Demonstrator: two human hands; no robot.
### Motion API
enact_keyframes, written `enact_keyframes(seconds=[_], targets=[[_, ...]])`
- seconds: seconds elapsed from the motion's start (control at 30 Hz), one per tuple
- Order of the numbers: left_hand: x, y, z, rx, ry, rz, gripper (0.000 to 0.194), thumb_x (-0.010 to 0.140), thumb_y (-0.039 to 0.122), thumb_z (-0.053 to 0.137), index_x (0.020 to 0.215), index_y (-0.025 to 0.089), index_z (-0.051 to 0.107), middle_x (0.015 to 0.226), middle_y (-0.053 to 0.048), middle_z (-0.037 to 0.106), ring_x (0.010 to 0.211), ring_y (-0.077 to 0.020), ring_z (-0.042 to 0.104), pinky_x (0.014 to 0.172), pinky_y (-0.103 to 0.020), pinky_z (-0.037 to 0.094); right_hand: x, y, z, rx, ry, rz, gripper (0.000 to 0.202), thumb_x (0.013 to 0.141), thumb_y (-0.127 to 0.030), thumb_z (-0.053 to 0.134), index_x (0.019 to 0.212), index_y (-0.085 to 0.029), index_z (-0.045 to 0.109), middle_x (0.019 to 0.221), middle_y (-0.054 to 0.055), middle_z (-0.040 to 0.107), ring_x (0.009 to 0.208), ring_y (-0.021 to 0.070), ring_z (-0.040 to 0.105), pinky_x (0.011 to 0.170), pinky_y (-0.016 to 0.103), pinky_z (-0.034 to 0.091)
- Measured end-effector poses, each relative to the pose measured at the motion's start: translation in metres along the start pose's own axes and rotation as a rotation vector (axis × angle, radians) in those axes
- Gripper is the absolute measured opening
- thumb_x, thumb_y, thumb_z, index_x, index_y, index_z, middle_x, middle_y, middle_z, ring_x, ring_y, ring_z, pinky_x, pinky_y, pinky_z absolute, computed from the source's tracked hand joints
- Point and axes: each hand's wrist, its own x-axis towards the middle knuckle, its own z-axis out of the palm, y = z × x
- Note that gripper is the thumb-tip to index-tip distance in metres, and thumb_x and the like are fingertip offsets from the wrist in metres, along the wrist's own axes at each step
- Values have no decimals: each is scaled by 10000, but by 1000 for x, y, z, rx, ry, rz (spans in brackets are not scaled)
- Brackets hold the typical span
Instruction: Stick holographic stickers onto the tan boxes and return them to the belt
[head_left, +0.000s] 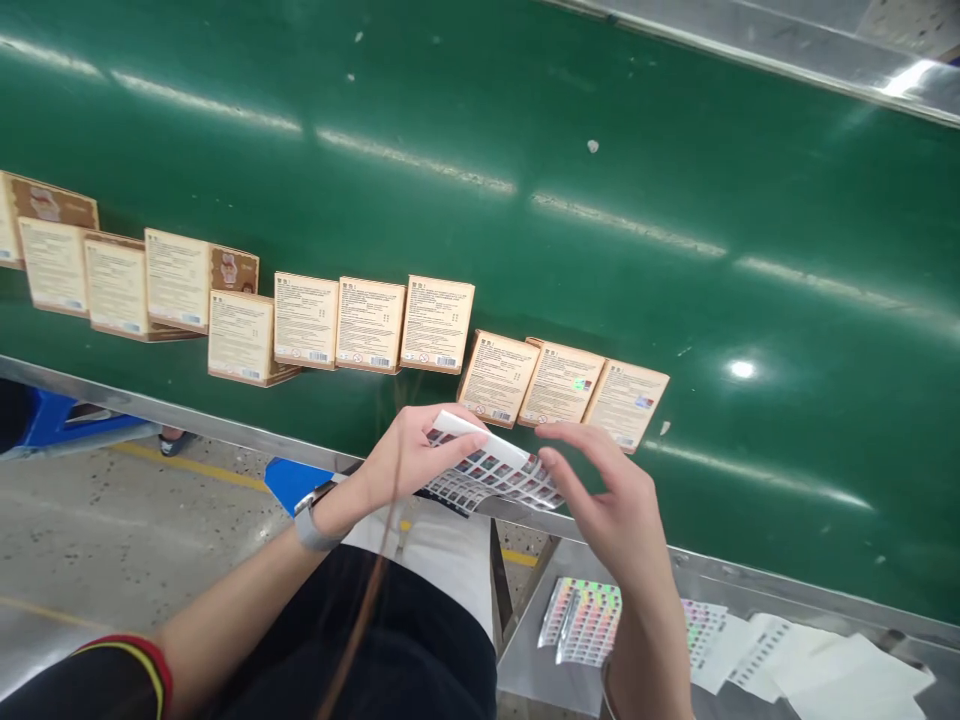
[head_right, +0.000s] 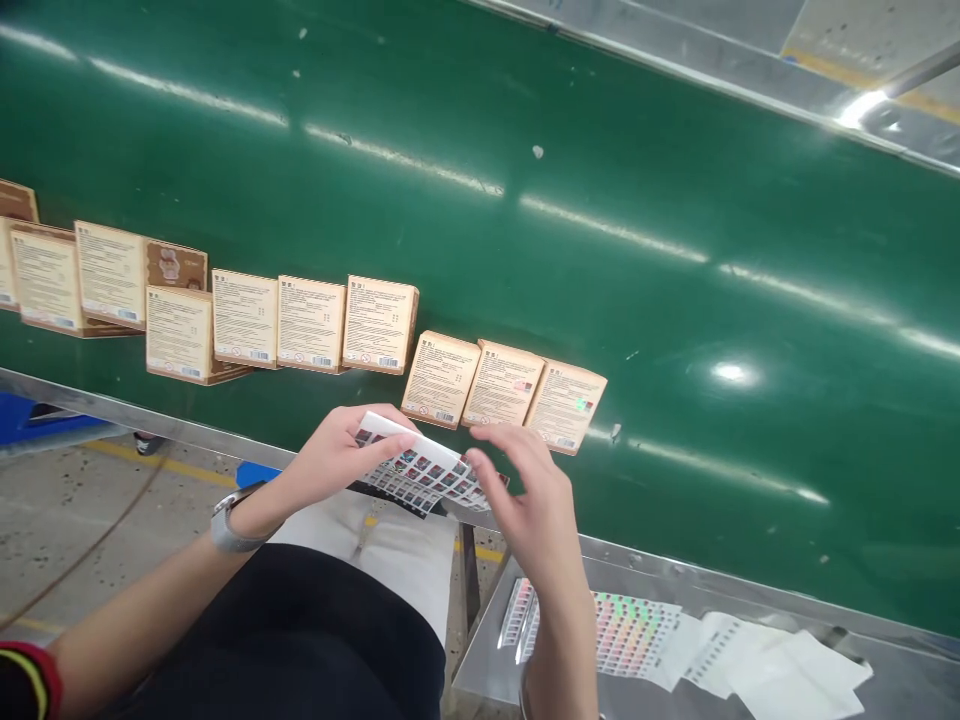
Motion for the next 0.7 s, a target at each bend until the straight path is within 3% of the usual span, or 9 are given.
enact_keyframes(seconds=[0.07, 0.13, 0.3, 0.4, 0.53, 0.6, 0.7], targets=[[-2, 1, -5, -16, 14, 0, 241, 836, 364, 616, 796, 141, 697, 690, -18, 689, 595, -121, 589, 526, -197, 435, -6, -4, 0, -110, -36, -158, 97, 913, -256, 596, 976, -247, 671, 1027, 33, 732, 998, 187, 671, 859, 342, 523], [-4, 2, -8, -8, 24, 11, 230, 836, 356, 616, 795, 145, 697, 696, -15, 689, 603, -119, 591, 536, -195, 437, -9, -6, 4, -205, 24, -266, 94, 910, -204, 604, 970, -243, 665, 1010, 33, 732, 1007, 190, 664, 886, 358, 501], [-8, -3, -10, 6, 64, -2, 219, 859, 343, 607, 839, 151, 711, 807, -37, 736, 689, -150, 647, 587, -213, 470, -10, -12, 19, -323, 165, -336, 96, 881, -165, 631, 869, -248, 677, 1005, 43, 736, 1046, 235, 651, 898, 416, 466], [-9, -8, -13, -49, 35, -5, 216, 877, 333, 598, 875, 148, 710, 1053, -94, 745, 862, -205, 692, 652, -236, 501, -9, -17, 22, -152, 163, -173, 95, 865, -220, 645, 788, -258, 686, 922, 27, 733, 946, 223, 666, 841, 404, 492], [-11, -14, -18, 17, -150, 80, 184, 882, 287, 597, 841, 154, 718, 1327, -122, 631, 1032, -254, 681, 669, -247, 495, 3, -21, 29, 323, 323, 292, 120, 801, -336, 707, 772, -221, 684, 705, 4, 682, 643, 158, 632, 612, 315, 519], [-12, -17, -18, 116, -217, 143, 174, 887, 269, 594, 828, 171, 725, 1399, -92, 575, 981, -232, 697, 699, -257, 491, 12, -21, 37, 532, 411, 461, 198, 764, -383, 734, 804, -198, 678, 635, -11, 654, 516, 125, 576, 490, 274, 476], [-11, -21, -15, 256, -246, 176, 154, 886, 241, 595, 818, 187, 722, 1451, -48, 521, 717, -133, 689, 647, -255, 465, 26, -19, 53, 691, 452, 562, 282, 709, -410, 767, 829, -176, 666, 602, -19, 644, 428, 101, 535, 404, 246, 426]])
